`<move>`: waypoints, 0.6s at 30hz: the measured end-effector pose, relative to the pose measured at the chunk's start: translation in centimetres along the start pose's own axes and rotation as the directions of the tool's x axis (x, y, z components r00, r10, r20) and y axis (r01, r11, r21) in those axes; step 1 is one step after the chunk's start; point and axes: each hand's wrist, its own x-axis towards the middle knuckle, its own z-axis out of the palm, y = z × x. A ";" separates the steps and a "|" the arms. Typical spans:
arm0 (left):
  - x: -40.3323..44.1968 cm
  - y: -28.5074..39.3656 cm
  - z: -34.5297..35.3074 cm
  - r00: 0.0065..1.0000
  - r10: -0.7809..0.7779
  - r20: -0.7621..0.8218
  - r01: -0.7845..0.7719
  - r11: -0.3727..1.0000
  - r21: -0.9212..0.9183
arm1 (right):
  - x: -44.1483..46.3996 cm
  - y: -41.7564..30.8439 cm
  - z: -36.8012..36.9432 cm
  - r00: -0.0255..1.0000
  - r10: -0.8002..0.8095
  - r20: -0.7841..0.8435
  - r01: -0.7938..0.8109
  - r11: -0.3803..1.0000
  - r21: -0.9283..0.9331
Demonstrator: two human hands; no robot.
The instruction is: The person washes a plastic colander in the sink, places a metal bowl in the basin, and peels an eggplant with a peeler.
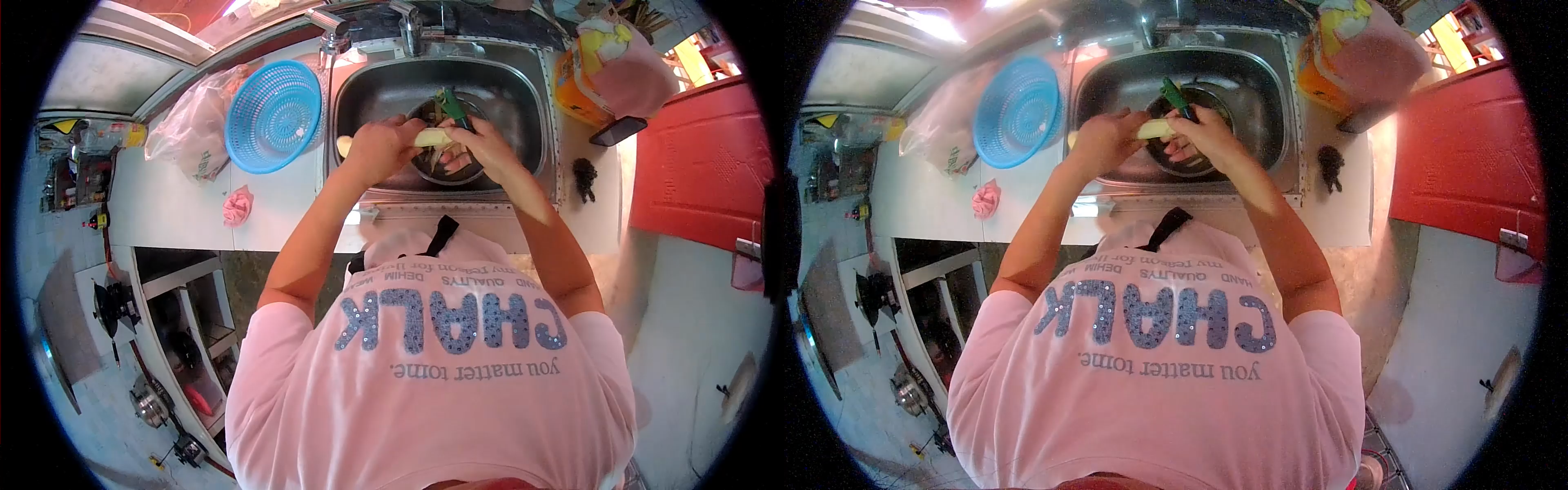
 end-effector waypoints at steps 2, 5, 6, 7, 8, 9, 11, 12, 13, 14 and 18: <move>0.2 0.3 -0.4 0.996 0.078 -0.047 -0.073 0.991 0.112 | -0.1 -0.1 0.1 0.999 0.026 0.024 -0.027 0.998 0.050; 0.0 0.3 0.0 0.970 0.189 -0.154 -0.163 0.972 0.169 | 0.3 0.1 -0.2 0.998 0.040 0.057 -0.043 0.997 0.064; 0.1 0.3 0.0 0.968 0.196 -0.156 -0.165 0.967 0.192 | 0.5 0.5 -0.3 0.998 0.027 0.061 -0.030 0.998 0.059; 0.1 0.4 -0.1 0.966 0.204 -0.158 -0.168 0.962 0.215 | 0.5 0.7 -0.3 0.998 0.013 0.065 -0.017 0.998 0.053; 0.2 0.6 -0.1 0.964 0.212 -0.160 -0.171 0.956 0.238 | 0.6 0.9 -0.2 1.000 0.005 0.018 -0.005 1.000 -0.027; 0.3 0.8 0.0 0.958 0.245 -0.151 -0.194 0.937 0.290 | 0.8 1.0 0.3 1.000 -0.005 -0.028 0.002 0.994 -0.108; 0.4 1.3 0.1 0.943 0.307 -0.128 -0.237 0.889 0.391 | 1.3 2.0 0.8 0.993 -0.032 -0.116 0.015 0.990 -0.144; 0.5 1.2 0.2 0.945 0.298 -0.136 -0.240 0.912 0.333 | 1.8 3.1 0.9 0.986 -0.042 -0.160 0.027 0.995 -0.098; 0.6 0.8 0.2 0.946 0.289 -0.145 -0.242 0.931 0.274 | 1.9 3.4 1.2 0.978 -0.050 -0.203 0.040 0.998 -0.054; 0.6 0.5 0.3 0.949 0.275 -0.156 -0.239 0.947 0.214 | 1.8 3.4 1.2 0.977 -0.065 -0.204 0.056 0.997 -0.050; 0.3 0.0 0.2 0.949 0.263 -0.175 -0.228 0.953 0.197 | 0.9 2.6 2.1 0.973 -0.095 -0.212 0.091 0.995 -0.030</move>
